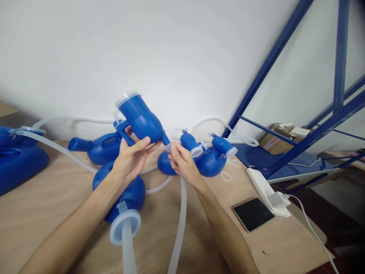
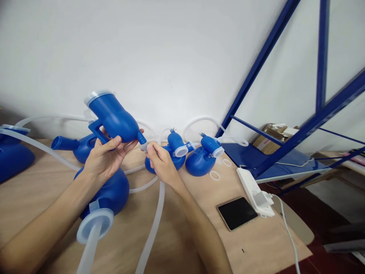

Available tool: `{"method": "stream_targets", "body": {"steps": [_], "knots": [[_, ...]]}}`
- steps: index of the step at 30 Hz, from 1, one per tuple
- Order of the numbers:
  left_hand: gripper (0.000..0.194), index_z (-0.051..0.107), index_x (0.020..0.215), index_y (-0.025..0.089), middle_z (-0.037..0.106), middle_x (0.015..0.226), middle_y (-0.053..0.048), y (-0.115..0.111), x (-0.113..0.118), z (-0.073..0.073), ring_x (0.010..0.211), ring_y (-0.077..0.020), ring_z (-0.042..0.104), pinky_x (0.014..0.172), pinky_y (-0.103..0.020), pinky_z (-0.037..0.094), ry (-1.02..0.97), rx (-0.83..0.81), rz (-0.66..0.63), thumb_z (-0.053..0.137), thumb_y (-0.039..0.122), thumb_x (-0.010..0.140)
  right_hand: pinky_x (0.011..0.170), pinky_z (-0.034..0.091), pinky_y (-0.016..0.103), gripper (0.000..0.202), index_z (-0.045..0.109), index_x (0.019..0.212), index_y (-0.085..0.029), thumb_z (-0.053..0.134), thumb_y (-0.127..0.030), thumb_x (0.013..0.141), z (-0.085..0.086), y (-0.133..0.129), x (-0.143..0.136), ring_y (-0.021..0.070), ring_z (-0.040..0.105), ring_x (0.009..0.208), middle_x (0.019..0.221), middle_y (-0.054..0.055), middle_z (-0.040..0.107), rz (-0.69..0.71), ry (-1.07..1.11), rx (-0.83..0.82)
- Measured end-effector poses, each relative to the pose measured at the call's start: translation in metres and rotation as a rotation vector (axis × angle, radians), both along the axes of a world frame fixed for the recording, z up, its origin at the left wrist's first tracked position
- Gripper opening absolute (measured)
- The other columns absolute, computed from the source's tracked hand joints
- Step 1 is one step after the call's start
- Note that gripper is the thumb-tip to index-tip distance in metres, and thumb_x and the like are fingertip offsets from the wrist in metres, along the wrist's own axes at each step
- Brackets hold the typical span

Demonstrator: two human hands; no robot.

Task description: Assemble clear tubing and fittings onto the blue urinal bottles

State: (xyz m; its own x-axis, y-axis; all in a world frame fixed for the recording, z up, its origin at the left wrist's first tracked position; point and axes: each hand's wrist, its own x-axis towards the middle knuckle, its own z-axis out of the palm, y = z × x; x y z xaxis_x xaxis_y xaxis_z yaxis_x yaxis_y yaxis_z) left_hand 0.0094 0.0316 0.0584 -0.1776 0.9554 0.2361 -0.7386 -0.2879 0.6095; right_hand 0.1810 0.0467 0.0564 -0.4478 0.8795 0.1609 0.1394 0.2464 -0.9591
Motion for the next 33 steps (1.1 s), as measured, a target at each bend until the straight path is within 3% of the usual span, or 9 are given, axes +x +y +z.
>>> {"method": "stream_targets", "body": {"steps": [8,16,19,22,24,26,29,31,33], "knots": [[0.072,0.064,0.112,0.025,0.073,0.09,0.002,0.009,-0.001,-0.008,0.086,-0.0183,0.071,0.086,-0.036,0.063,0.087,0.133,0.227,0.099,0.017,0.049,0.044,0.024,0.019,0.047,0.055,0.095,-0.02,0.048,-0.067,0.101,0.004,-0.006,-0.001,0.0056,0.03,0.05,0.07,-0.005,0.038,-0.084,0.073,0.057],[0.058,0.066,0.097,0.022,0.071,0.084,0.004,0.009,-0.006,-0.014,0.075,-0.0146,0.068,0.073,-0.027,0.061,0.196,0.169,0.256,0.099,0.019,0.05,0.05,0.028,0.021,0.05,0.059,0.101,-0.019,0.038,-0.065,0.105,0.009,-0.013,0.005,0.0087,0.035,0.057,0.071,-0.003,0.042,-0.105,-0.081,0.178],[0.049,0.068,0.091,0.019,0.073,0.082,0.0,0.005,-0.008,-0.014,0.071,-0.0172,0.071,0.068,-0.029,0.063,0.294,0.16,0.153,0.098,0.025,0.054,0.053,0.031,0.022,0.052,0.061,0.105,-0.019,0.035,-0.064,0.106,0.013,-0.016,0.009,0.0097,0.038,0.061,0.074,-0.002,0.044,-0.106,-0.169,0.222],[0.033,0.068,0.073,0.017,0.07,0.066,-0.001,0.001,-0.008,-0.014,0.056,-0.0171,0.067,0.058,-0.031,0.062,0.407,0.185,-0.004,0.094,0.034,0.063,0.054,0.031,0.022,0.056,0.061,0.099,-0.019,0.034,-0.067,0.105,0.015,-0.014,0.014,0.0105,0.04,0.063,0.074,-0.001,0.044,-0.101,-0.207,0.208],[0.032,0.066,0.067,0.017,0.067,0.06,0.0,-0.001,-0.009,-0.013,0.051,-0.0163,0.065,0.056,-0.03,0.062,0.475,0.193,-0.013,0.093,0.034,0.065,0.052,0.03,0.022,0.057,0.06,0.096,-0.019,0.037,-0.07,0.103,0.017,-0.01,0.018,0.0098,0.037,0.06,0.072,-0.002,0.043,-0.077,-0.188,0.173],[0.034,0.069,0.076,0.017,0.071,0.067,-0.001,-0.001,-0.013,-0.011,0.061,-0.0191,0.071,0.063,-0.031,0.064,0.528,0.189,0.009,0.095,0.031,0.061,0.05,0.028,0.022,0.056,0.059,0.093,-0.019,0.043,-0.072,0.1,0.021,-0.007,0.022,0.0087,0.034,0.057,0.071,-0.003,0.041,-0.047,-0.146,0.133],[0.064,0.07,0.108,0.021,0.077,0.092,-0.004,-0.001,-0.031,-0.005,0.085,-0.0256,0.076,0.073,-0.035,0.066,0.502,0.219,0.049,0.099,0.04,0.054,0.051,0.028,0.023,0.052,0.057,0.087,-0.019,0.048,-0.069,0.1,0.032,-0.007,0.029,0.0081,0.034,0.056,0.071,-0.004,0.041,-0.046,-0.135,0.155],[0.092,0.059,0.137,0.033,0.076,0.113,-0.004,-0.002,-0.048,0.0,0.1,-0.0287,0.075,0.081,-0.04,0.066,0.485,0.274,0.079,0.098,0.048,0.055,0.057,0.032,0.023,0.047,0.059,0.086,-0.019,0.051,-0.062,0.102,0.041,-0.011,0.032,0.0089,0.04,0.062,0.073,-0.003,0.046,-0.054,-0.205,0.235],[0.103,0.043,0.153,0.044,0.074,0.124,-0.003,-0.007,-0.063,0.004,0.112,-0.0309,0.073,0.088,-0.045,0.065,0.593,0.324,0.108,0.095,0.048,0.064,0.065,0.036,0.023,0.041,0.063,0.087,-0.018,0.054,-0.055,0.103,0.048,-0.017,0.033,0.0098,0.046,0.07,0.077,-0.002,0.052,-0.055,-0.28,0.323]]}}
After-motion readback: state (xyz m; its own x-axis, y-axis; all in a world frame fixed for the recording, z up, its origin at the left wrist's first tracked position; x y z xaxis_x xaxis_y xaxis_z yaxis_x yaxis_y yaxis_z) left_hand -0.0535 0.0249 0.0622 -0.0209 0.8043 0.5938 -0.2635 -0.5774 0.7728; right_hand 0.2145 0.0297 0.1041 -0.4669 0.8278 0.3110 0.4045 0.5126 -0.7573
